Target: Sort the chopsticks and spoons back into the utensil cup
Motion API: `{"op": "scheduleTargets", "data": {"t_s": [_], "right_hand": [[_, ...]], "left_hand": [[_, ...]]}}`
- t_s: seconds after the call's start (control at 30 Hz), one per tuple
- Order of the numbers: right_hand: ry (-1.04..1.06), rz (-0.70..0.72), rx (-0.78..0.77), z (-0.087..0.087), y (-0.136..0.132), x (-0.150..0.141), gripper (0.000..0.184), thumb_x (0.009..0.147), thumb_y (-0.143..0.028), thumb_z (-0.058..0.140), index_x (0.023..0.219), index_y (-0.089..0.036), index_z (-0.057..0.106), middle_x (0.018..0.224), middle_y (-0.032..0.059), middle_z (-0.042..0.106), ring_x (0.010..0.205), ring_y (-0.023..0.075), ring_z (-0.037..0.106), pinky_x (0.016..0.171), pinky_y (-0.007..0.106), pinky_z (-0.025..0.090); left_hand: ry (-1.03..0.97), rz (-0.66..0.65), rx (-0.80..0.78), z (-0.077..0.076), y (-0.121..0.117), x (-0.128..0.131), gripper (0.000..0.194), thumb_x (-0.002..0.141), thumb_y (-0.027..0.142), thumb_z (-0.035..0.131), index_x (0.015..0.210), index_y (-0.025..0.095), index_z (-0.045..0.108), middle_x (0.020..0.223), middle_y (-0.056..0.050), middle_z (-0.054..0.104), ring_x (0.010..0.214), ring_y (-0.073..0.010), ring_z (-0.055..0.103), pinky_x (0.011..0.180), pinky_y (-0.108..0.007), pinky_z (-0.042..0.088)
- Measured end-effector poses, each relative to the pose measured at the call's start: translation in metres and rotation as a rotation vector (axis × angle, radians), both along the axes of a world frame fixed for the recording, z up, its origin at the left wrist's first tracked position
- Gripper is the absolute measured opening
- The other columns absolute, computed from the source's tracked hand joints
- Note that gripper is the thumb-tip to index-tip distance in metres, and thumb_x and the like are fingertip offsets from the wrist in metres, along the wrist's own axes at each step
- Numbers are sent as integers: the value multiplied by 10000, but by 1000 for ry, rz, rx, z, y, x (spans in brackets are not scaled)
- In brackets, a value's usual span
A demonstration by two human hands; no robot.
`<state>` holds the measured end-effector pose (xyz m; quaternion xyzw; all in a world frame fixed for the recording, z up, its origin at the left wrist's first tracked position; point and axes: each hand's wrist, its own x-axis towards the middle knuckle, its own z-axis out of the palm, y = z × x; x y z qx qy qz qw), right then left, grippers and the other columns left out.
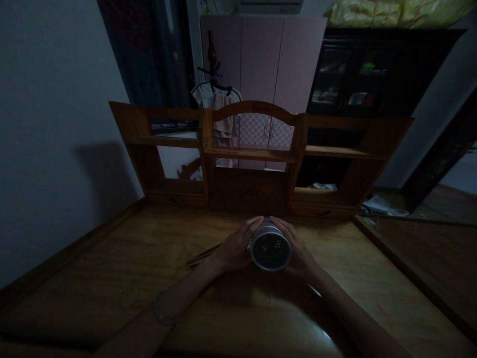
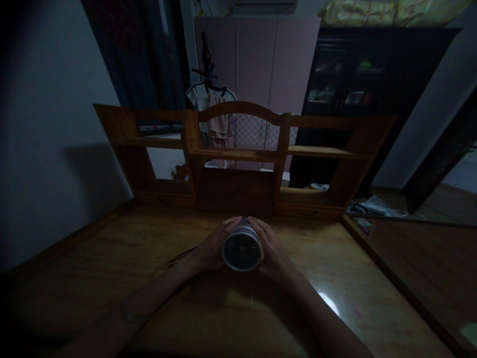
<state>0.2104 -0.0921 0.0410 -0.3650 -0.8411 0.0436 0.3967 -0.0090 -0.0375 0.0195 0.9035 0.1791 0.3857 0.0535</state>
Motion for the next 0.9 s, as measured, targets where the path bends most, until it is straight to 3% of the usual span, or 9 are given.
{"op": "scheduleTargets", "data": {"t_s": [0.37,0.6,0.8,0.9], "right_hand": [[-10,27,-4,-7,0,5,794,808,-310,613,1483,-206,208,1519,120,264,1386,313,269,1115,522,298],[111,-81,-129,-20,0,6,595,848,-345,602,1388,-235,375,1281,119,545,1177,304,531,987,504,452],[352,-39,-360,-24,2,-3,733,868,-383,596,1469,-282,189,1410,111,438,1179,264,544,934,465,513],[457,8,-434,-25,4,-6,698,883,-394,576,1465,-286,205,1407,107,451,1234,261,500,938,458,514]], "left_hand": [[9,-56,-89,6,-3,-4,893,817,257,609,1506,149,52,1524,-187,187,1400,-318,210,1114,-531,294],[-86,-79,-212,12,-9,-2,652,906,305,519,1470,159,227,1422,-174,376,1300,-294,387,1072,-477,356],[-166,-34,-415,-6,-3,-2,651,910,367,535,1467,188,252,1421,-154,400,1288,-300,407,1066,-472,361],[-227,-18,-499,-13,-1,0,629,906,392,538,1452,198,293,1412,-140,423,1289,-297,411,1072,-473,352]]}}
